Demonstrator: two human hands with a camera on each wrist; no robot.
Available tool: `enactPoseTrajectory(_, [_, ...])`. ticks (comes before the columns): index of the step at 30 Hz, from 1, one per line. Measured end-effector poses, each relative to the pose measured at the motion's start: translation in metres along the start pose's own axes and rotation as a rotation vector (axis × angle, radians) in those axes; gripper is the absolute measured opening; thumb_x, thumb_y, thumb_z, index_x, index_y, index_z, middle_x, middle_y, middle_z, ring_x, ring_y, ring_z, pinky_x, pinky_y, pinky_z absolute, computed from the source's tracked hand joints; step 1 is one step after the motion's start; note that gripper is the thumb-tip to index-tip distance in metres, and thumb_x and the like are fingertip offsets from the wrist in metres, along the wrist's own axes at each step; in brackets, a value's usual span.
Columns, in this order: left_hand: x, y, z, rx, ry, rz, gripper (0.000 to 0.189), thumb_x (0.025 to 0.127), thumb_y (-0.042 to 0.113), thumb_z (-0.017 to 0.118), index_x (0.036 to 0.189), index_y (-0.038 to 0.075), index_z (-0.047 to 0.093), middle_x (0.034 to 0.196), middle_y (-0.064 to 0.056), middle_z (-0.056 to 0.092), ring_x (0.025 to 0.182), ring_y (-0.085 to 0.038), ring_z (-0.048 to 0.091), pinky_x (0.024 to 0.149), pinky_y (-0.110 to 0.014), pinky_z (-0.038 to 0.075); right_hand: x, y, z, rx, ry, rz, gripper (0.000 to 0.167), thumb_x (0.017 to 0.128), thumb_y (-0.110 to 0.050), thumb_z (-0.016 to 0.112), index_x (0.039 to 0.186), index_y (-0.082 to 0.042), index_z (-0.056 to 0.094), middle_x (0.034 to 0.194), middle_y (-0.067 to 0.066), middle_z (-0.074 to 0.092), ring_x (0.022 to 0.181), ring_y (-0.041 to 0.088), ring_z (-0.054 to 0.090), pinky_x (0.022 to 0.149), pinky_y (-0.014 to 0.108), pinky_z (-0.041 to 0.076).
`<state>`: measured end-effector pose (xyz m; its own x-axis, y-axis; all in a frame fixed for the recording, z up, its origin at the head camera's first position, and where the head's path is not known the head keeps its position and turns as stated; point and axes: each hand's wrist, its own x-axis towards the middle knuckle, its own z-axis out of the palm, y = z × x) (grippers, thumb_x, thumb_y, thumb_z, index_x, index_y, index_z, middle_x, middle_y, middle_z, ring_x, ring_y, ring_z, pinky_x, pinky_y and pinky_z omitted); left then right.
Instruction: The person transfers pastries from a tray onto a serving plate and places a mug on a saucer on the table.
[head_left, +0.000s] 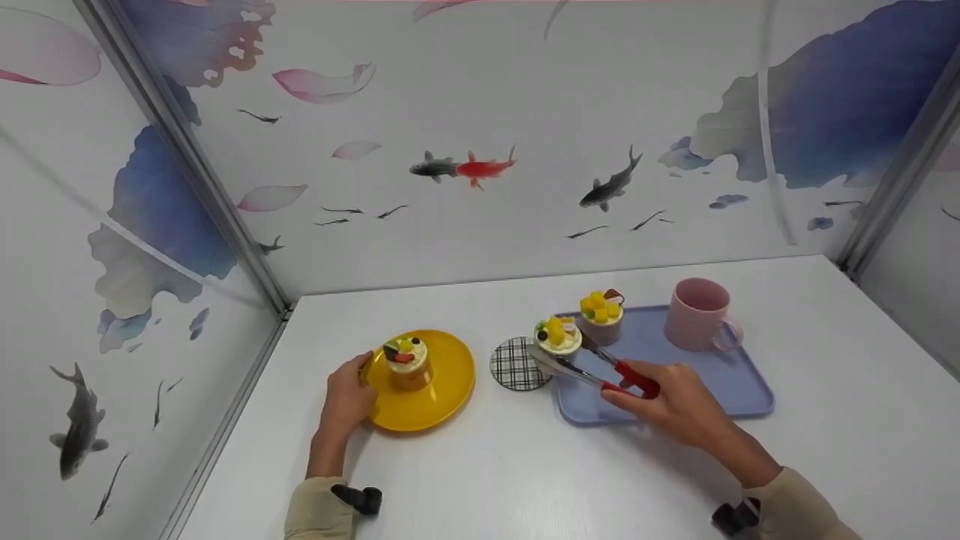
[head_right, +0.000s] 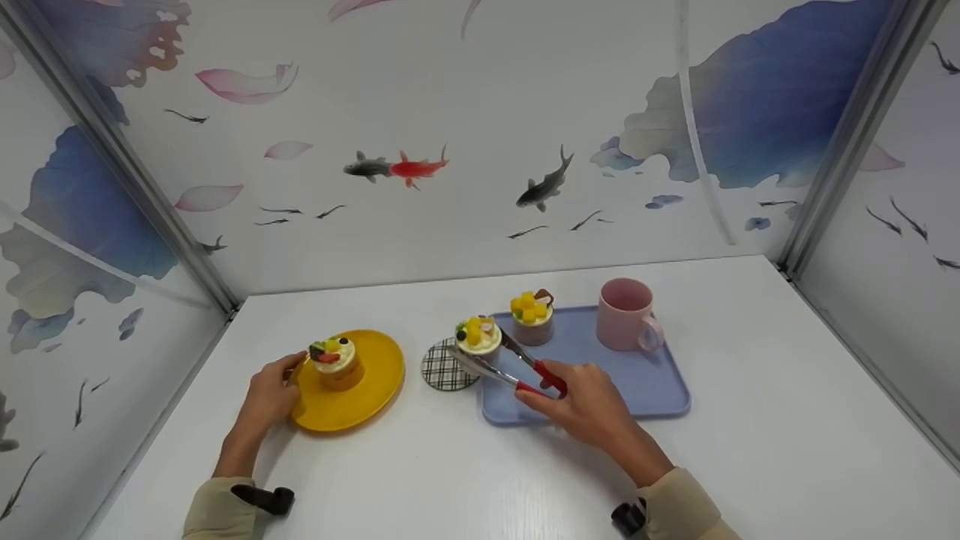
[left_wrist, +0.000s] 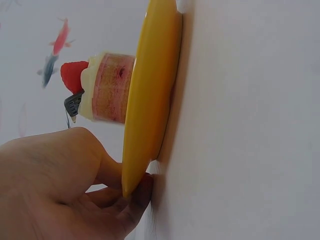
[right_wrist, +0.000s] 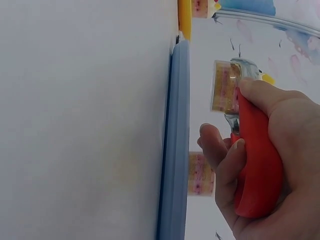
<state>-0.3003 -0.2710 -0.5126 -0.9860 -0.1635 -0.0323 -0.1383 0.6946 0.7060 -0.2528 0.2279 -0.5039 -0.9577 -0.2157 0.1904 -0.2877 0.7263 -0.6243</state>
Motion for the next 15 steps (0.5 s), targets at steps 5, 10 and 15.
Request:
enactPoseTrajectory(5, [0.0, 0.0, -0.002, -0.002, 0.001, -0.003, 0.067, 0.096, -0.014, 0.054, 0.162, -0.003, 0.044, 0.166, -0.028, 0.046, 0.157, -0.046, 0.042, 0.131, -0.058, 0.034, 0.003, -0.004, 0.003, 0.021, -0.016, -0.01, 0.07, 0.089, -0.061, 0.082, 0.135, -0.008, 0.076, 0.096, -0.003, 0.08, 0.069, 0.012, 0.059, 0.053, 0.02, 0.047])
enactPoseTrajectory(10, [-0.001, 0.0, -0.003, 0.001, 0.008, 0.018, 0.068, 0.095, -0.014, 0.052, 0.161, -0.005, 0.044, 0.165, -0.03, 0.046, 0.157, -0.047, 0.042, 0.131, -0.059, 0.033, 0.007, -0.009, 0.007, 0.023, -0.021, -0.021, 0.069, 0.089, -0.062, 0.081, 0.134, -0.009, 0.077, 0.092, -0.006, 0.078, 0.068, 0.012, 0.058, 0.053, 0.02, 0.047])
enactPoseTrajectory(15, [-0.001, 0.001, -0.001, 0.0, 0.0, 0.003, 0.068, 0.095, -0.014, 0.052, 0.162, -0.004, 0.044, 0.167, -0.028, 0.045, 0.158, -0.046, 0.041, 0.132, -0.057, 0.033, 0.009, -0.012, 0.013, 0.059, -0.016, -0.054, 0.062, 0.089, -0.059, 0.083, 0.127, -0.01, 0.08, 0.09, -0.01, 0.077, 0.068, 0.011, 0.058, 0.053, 0.02, 0.046])
